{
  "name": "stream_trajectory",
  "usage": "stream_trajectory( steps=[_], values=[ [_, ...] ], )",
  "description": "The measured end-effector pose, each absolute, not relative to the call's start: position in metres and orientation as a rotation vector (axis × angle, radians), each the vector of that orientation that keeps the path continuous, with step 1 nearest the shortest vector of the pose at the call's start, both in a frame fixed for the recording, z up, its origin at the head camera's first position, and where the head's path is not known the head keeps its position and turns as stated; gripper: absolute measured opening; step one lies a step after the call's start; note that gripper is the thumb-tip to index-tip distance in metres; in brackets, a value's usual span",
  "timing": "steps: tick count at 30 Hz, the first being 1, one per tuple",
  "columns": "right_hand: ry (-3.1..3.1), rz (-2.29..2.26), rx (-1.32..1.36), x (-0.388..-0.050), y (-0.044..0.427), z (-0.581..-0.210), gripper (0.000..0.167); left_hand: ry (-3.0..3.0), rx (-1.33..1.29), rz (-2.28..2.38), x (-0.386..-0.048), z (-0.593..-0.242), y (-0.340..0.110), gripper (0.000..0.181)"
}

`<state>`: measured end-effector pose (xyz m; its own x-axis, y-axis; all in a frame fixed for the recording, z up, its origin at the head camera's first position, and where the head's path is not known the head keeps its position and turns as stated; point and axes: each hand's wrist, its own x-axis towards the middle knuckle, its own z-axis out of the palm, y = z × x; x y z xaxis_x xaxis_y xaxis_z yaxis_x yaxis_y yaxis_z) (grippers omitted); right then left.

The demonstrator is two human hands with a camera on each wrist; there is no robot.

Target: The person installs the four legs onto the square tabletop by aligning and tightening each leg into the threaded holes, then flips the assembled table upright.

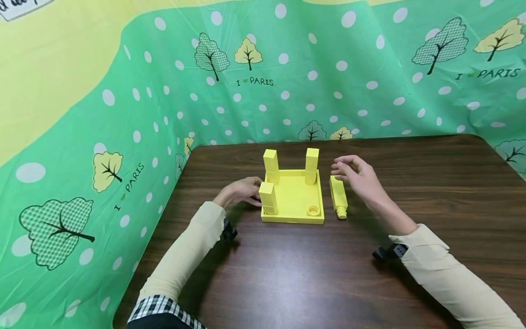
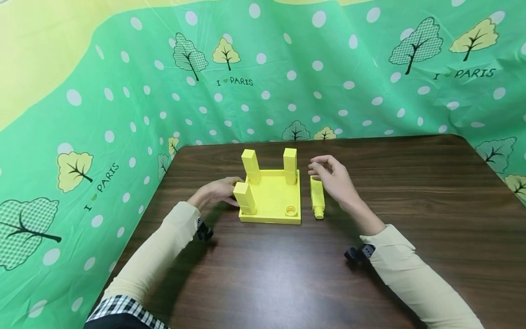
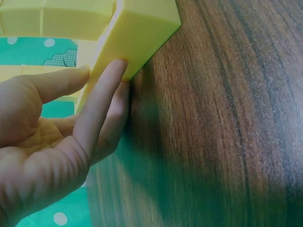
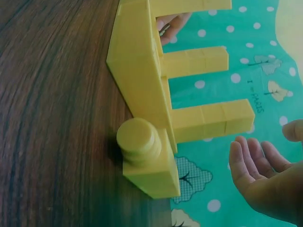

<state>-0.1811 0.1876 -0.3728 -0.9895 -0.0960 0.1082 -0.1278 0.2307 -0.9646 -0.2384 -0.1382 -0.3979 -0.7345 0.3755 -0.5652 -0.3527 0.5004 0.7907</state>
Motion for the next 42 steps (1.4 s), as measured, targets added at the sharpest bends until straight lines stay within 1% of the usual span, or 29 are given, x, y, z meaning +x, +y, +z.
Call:
stream_trajectory(
  steps=[5,12,18,22,25,28,31,38,42],
  values=[
    [-2.462,1.927,0.175,-0.182,0.196,-0.376,0.037,2.02,0.02,1.286,-0.238,-0.397,-0.138,0.034],
    [-2.558,1.906,0.069,-0.185,0.208,-0.383,0.053,2.025,0.019,1.285,-0.239,-0.399,-0.138,0.034],
    [-2.64,1.881,0.012,-0.189,0.217,-0.392,0.059,2.023,0.023,1.291,-0.239,-0.401,-0.138,0.034],
    [-2.638,1.918,-0.027,-0.197,0.224,-0.407,0.058,2.029,0.023,1.283,-0.239,-0.4,-0.138,0.034],
    [-2.669,1.929,-0.036,-0.2,0.226,-0.412,0.06,2.034,0.023,1.28,-0.239,-0.399,-0.138,0.034],
    [-2.745,1.886,-0.02,-0.2,0.225,-0.415,0.069,2.029,0.023,1.282,-0.239,-0.399,-0.138,0.034],
    [-2.799,1.855,-0.084,-0.203,0.223,-0.422,0.069,2.024,0.021,1.285,-0.238,-0.398,-0.138,0.034],
    [-2.931,1.747,0.007,-0.196,0.215,-0.414,0.078,2.03,0.014,1.278,-0.239,-0.398,-0.138,0.036],
    [-2.992,1.649,-0.001,-0.195,0.211,-0.412,0.077,2.028,0.011,1.274,-0.24,-0.398,-0.138,0.035]
  ],
)
